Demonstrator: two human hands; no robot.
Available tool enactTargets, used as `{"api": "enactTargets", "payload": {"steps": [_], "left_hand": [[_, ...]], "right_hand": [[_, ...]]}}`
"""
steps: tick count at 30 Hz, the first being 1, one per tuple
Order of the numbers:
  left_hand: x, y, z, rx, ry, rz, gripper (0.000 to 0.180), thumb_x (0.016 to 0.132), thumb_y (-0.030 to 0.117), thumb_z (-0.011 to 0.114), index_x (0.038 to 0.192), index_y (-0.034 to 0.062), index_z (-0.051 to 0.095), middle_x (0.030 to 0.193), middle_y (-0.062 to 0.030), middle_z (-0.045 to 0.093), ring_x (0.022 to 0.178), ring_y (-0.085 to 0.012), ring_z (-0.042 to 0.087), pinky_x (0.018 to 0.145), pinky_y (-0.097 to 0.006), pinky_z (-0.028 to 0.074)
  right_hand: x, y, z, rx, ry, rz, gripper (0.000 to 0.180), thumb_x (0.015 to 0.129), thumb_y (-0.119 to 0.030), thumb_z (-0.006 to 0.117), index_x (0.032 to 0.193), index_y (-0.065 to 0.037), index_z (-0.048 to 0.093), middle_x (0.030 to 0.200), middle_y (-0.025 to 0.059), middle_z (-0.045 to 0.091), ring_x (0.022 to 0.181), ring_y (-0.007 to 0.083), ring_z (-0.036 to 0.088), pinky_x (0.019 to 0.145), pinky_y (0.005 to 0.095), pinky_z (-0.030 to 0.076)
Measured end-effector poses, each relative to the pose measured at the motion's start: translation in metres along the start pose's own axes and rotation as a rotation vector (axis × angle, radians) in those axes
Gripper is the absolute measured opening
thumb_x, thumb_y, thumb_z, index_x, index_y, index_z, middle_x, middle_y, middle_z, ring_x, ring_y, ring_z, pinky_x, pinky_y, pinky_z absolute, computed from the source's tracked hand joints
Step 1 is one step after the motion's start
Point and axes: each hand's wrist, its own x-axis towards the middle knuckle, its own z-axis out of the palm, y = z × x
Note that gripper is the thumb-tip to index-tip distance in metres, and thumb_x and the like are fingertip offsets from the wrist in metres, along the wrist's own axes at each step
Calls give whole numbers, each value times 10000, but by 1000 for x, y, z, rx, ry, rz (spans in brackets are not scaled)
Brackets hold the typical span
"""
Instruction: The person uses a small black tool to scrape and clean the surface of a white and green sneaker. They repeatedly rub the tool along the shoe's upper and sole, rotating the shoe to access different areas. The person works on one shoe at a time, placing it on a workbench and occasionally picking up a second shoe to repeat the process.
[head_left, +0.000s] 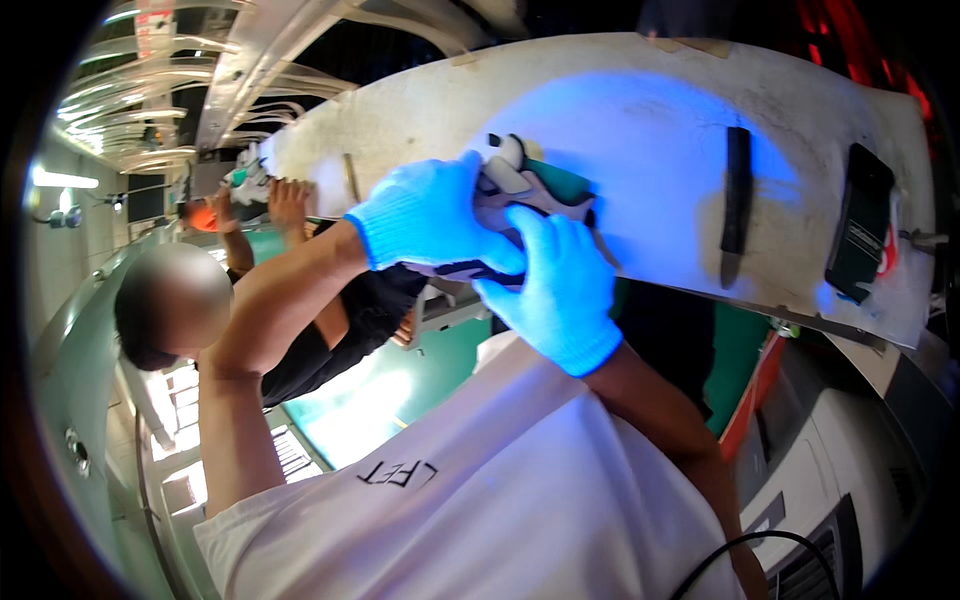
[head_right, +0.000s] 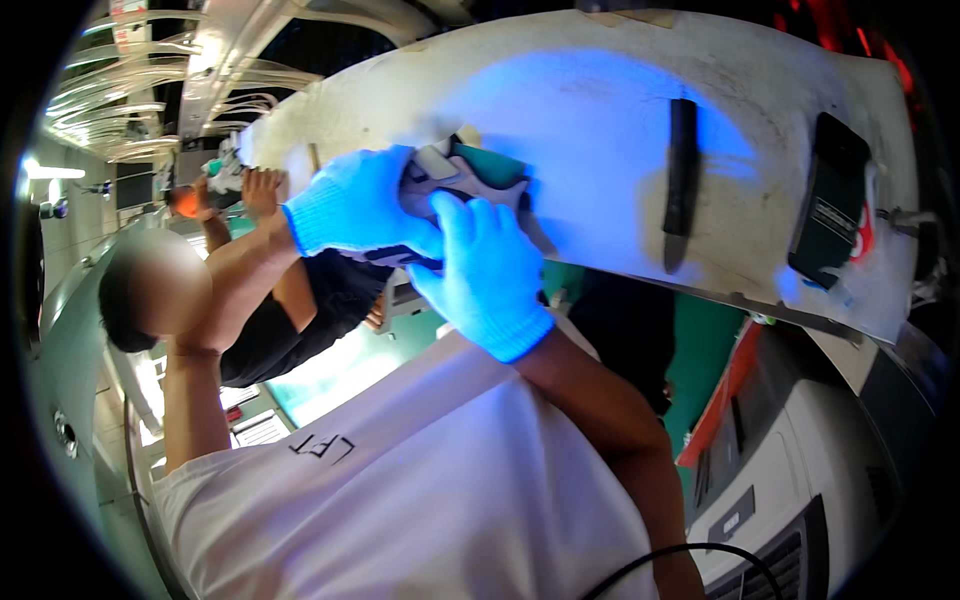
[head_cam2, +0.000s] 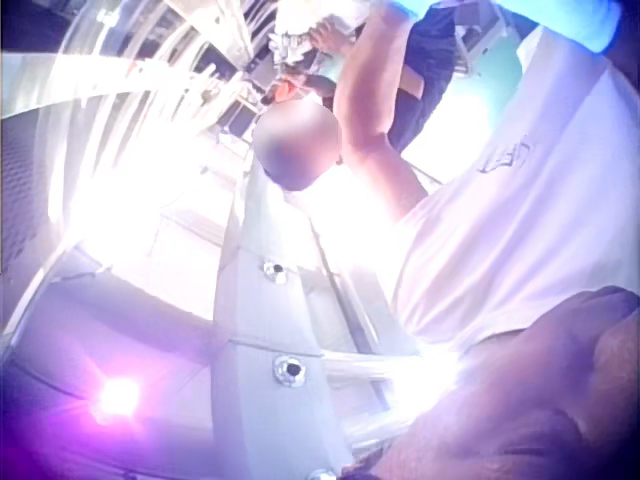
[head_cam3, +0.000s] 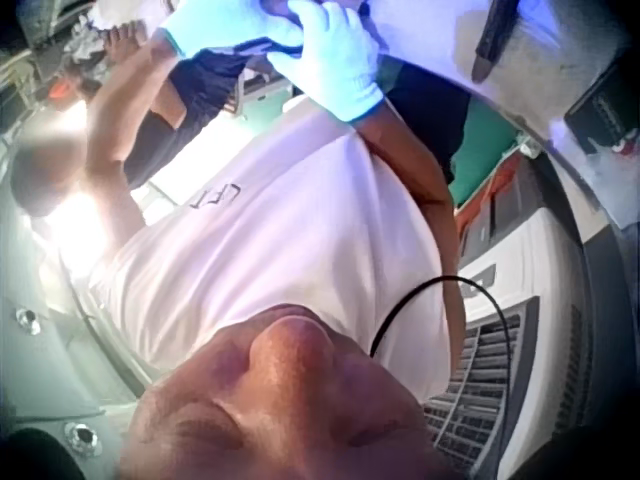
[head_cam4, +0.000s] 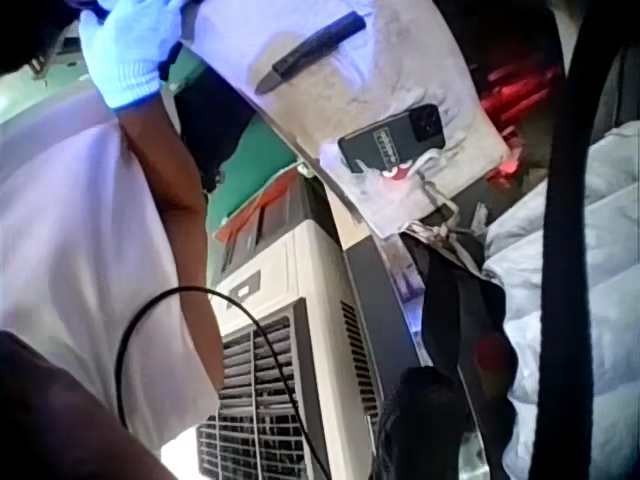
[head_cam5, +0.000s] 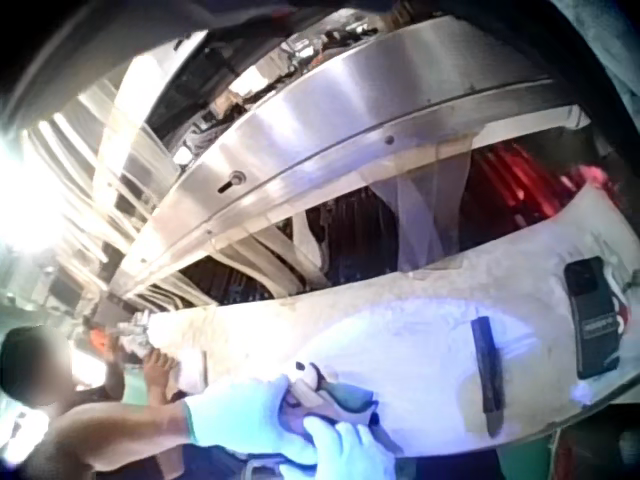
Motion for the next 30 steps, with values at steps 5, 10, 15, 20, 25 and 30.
{"api": "enactTargets", "payload": {"steps": [5,10,15,20,25,30], "left_hand": [[4,-8,8,-26,79,55,1068,694,785,871,1336,-50,697,1117,-288,805,1025,-455,808,942,-473,642],[-18,-8,-13,-195,1,168,938,793,612,899,1428,-42,676,1208,-254,800,1110,-367,798,988,-431,622],[-58,-82,-15,-885,-210,691,995,738,252,1023,1580,-25,570,1501,-157,692,1336,-255,672,1149,-421,546],[-53,-46,65,-1197,339,710,769,727,216,1008,1393,-15,699,1347,-93,746,1220,-158,688,1092,-352,558],[-59,-11,63,-1360,482,755,645,763,158,988,1325,-16,724,1189,-88,773,1107,-156,711,1034,-388,599],[-36,11,174,-2051,405,548,849,752,43,985,1490,-12,566,1399,-121,704,1294,-264,674,1129,-433,558]], "right_hand": [[0,-8,0,-14,-26,42,840,704,-313,1012,1408,-124,594,1160,155,625,1081,395,667,848,531,581],[0,-10,1,-70,46,-23,858,685,-284,1037,1396,-97,595,1164,148,634,1066,356,676,863,507,580],[-30,5,-28,271,44,128,928,678,-127,1065,1462,-30,579,1101,41,627,965,168,645,890,361,600],[-48,27,-25,551,69,296,1019,672,26,1041,1547,3,520,1225,74,709,1127,173,707,994,362,612],[-45,13,-38,845,96,535,934,744,108,915,1575,25,498,1346,106,680,1218,220,697,1012,375,621],[-48,31,-38,960,113,466,968,768,105,816,1659,-10,455,1557,129,618,1402,294,640,1183,459,547]]}}
